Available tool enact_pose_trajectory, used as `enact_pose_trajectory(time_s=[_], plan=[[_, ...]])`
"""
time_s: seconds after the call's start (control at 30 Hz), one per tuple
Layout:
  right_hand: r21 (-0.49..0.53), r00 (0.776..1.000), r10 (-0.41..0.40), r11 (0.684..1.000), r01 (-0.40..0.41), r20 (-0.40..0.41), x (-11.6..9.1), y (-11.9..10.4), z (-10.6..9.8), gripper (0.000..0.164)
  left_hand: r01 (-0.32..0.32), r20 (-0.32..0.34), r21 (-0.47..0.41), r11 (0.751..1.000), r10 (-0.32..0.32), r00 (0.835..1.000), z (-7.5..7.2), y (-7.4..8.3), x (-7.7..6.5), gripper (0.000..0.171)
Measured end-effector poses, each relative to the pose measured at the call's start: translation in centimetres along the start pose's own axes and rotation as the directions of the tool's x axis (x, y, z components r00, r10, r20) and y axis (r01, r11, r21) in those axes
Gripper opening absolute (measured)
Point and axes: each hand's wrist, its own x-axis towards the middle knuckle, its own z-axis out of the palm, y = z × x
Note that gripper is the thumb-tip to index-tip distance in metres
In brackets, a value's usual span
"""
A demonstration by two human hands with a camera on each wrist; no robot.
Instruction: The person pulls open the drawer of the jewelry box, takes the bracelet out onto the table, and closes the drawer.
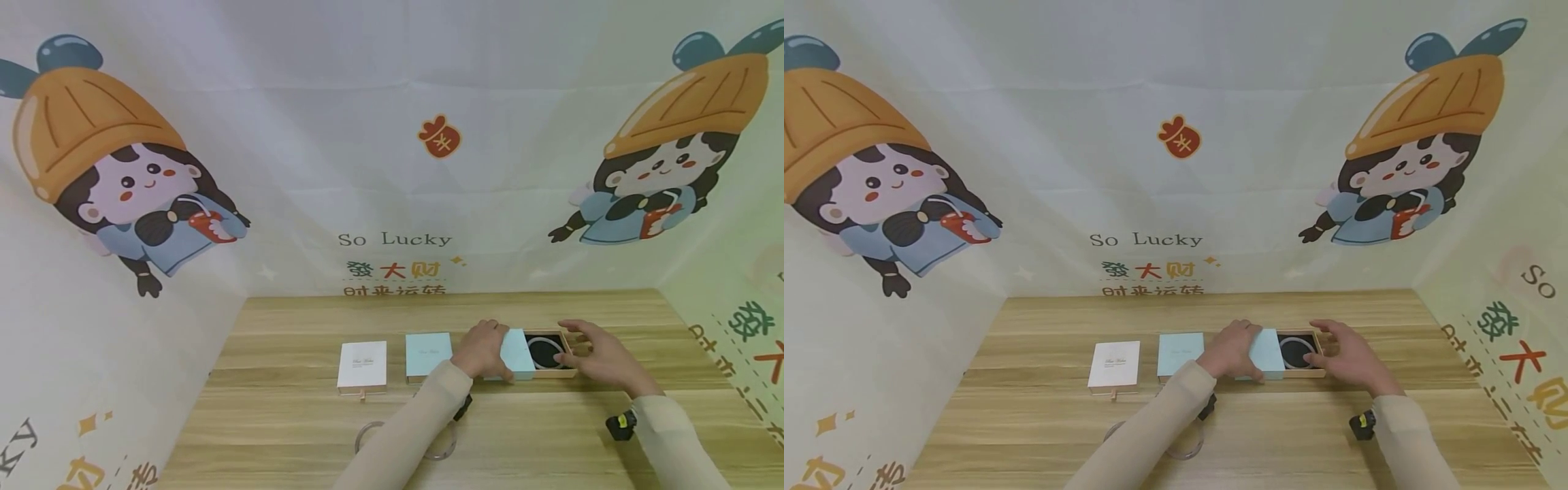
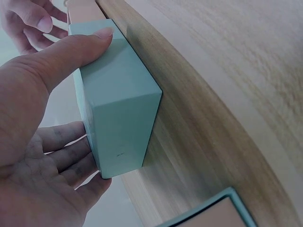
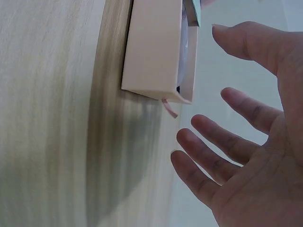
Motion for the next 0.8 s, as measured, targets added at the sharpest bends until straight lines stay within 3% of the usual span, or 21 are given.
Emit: enact_pose_trajectory(time_s=[0.43,0.8], plan=[[-0.170,0.982,-0.188,0.967,0.190,0.028,1.1,-2.3,0.4,0.062,0.002,-0.007,0.002,1.000,-0.002,1.000,0.1,-0.1,0.2,0.096],[-0.238,0.982,-0.156,0.955,0.177,0.104,1.9,-3.1,1.5,0.054,0.007,0.008,-0.001,1.000,-0.007,1.000,0.1,-0.1,0.3,0.095]])
